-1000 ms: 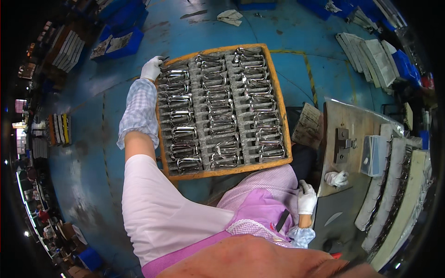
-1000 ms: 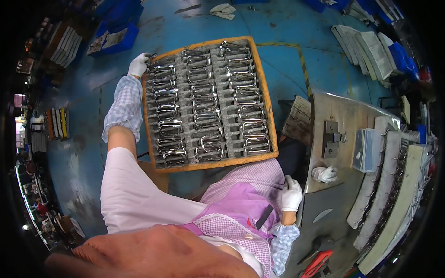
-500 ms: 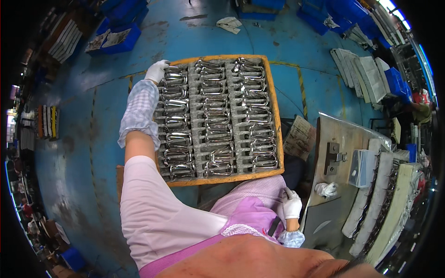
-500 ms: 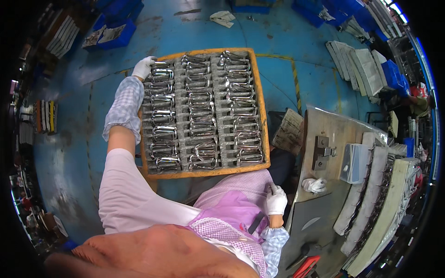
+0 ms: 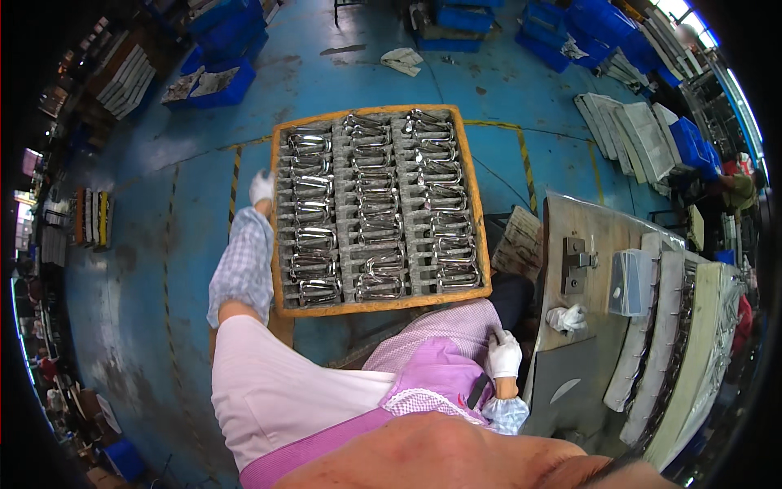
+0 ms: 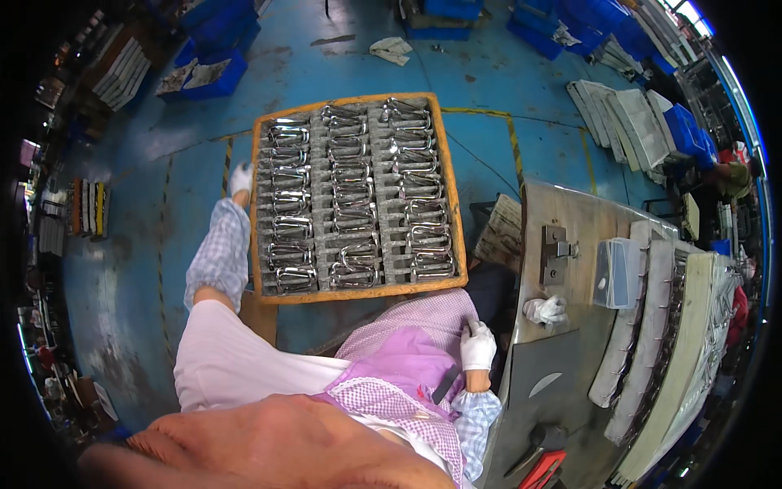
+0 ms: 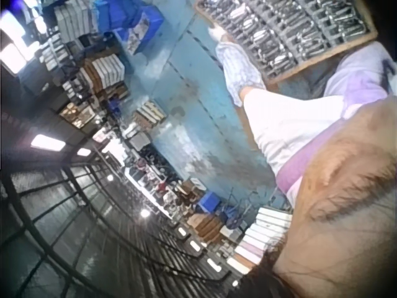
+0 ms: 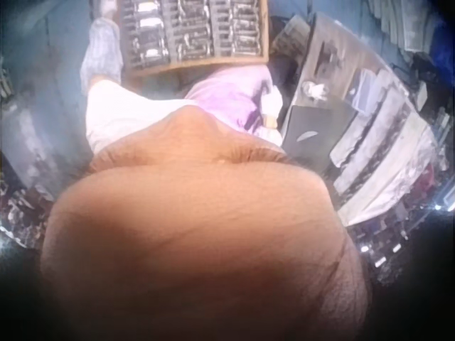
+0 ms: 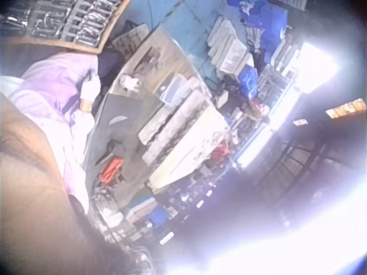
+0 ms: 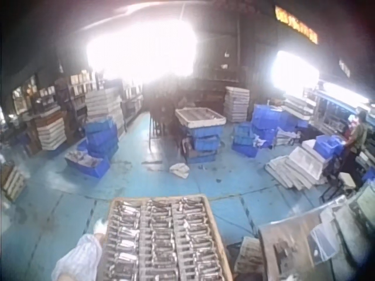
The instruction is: Hammering and assembling small metal brackets/components at a workstation.
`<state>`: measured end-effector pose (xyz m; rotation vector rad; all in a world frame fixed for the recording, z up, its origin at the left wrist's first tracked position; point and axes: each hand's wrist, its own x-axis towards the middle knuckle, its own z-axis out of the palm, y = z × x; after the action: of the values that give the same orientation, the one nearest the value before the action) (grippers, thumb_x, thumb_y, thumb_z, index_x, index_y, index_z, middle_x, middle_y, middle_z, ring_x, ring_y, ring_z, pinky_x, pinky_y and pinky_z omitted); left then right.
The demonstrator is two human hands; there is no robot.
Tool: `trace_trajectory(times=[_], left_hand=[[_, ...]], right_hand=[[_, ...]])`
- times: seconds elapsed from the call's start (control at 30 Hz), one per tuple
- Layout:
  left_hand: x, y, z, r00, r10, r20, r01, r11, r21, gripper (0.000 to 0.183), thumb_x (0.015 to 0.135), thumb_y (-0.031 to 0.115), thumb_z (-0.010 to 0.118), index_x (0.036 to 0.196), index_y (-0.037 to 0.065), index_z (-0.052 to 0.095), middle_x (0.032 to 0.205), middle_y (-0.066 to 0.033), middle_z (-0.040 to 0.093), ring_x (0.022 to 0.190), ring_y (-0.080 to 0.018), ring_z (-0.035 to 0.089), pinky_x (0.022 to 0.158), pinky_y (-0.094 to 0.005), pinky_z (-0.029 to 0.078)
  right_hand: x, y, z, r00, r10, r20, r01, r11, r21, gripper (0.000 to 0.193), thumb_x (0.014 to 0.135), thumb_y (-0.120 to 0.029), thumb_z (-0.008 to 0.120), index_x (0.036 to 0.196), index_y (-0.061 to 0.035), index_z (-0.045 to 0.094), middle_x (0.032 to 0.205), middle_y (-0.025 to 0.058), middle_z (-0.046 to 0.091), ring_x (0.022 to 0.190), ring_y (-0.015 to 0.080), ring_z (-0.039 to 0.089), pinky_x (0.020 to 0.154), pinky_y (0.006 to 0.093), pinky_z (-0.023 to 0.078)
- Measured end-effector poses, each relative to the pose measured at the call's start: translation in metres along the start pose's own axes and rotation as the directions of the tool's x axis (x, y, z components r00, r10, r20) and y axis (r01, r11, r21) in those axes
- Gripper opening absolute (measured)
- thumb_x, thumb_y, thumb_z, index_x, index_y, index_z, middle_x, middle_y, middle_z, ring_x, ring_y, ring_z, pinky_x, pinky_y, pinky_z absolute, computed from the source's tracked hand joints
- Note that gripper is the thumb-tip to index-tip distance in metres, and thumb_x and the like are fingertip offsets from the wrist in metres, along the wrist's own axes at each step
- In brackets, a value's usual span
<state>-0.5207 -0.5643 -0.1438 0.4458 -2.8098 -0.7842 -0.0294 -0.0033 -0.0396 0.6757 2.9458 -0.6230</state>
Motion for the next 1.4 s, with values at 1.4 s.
trace_trajectory(times=[1.4], left_hand=[[-0.144,-0.040,0.003,0.848,-0.491,0.202,0.470,0.871,0.143,0.036,0.074,0.027,0.063,0.091,-0.003,0.071,0.093,-0.0268,0.069,0.095,-0.0434,0.065,0.076,-0.0455,0.051]], right_hand=[[0.270,-0.066,0.063,0.999,-0.044,-0.022,0.044,0.999,0.023,0.054,0.099,-0.046,0.049,0.138,-0.0087,0.051,0.116,0.0238,0.064,0.100,0.0429,0.063,0.087,0.0488,0.049]])
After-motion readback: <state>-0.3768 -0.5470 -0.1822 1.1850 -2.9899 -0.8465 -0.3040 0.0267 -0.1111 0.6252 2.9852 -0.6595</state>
